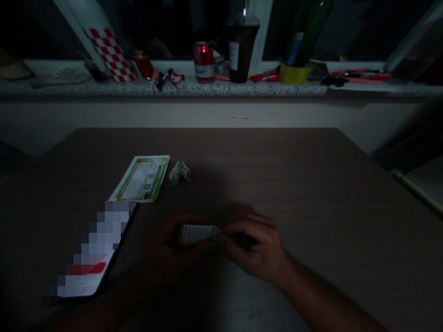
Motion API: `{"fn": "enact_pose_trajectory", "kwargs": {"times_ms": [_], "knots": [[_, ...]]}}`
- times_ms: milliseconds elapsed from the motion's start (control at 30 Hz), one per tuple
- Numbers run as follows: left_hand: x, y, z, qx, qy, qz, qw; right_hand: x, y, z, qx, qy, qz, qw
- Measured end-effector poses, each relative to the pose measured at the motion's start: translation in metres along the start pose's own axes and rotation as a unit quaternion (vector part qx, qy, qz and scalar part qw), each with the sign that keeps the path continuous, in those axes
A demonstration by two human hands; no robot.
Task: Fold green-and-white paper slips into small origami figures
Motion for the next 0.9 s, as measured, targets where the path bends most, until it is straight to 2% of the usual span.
{"fn": "enact_pose_trajectory", "kwargs": {"times_ms": [100,167,267,467,667,900], "knots": [[0.004,0.008,0.005,0.07,-0.118,0.003,0.991,0.001,0.0,0.0,-0.029,0.039,-0.015,0.999],[0.006,0.011,0.009,0.098,-0.225,-0.022,0.969,0.001,0.0,0.0,-0.058,0.075,-0.026,0.995],[0.008,0.014,0.012,0.125,-0.313,-0.058,0.94,-0.001,-0.001,-0.001,-0.095,0.112,-0.032,0.989],[0.007,0.007,0.013,0.151,-0.338,-0.113,0.922,-0.005,-0.002,-0.003,-0.12,0.126,-0.03,0.984],[0.007,0.002,0.014,0.168,-0.355,-0.144,0.908,-0.007,-0.005,-0.004,-0.128,0.143,-0.018,0.981],[0.006,0.005,0.018,0.163,-0.385,-0.127,0.899,0.001,0.002,-0.003,-0.142,0.114,0.013,0.983]]}}
Point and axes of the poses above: each hand's wrist, its own x-axis towards the middle knuckle, its own y-axis out of the back of the hand, z = x × y, the point moved 2 cm from there along x, towards the middle knuckle, and after that the axes turned 13 degrees about -y, right-handed, at the moved point
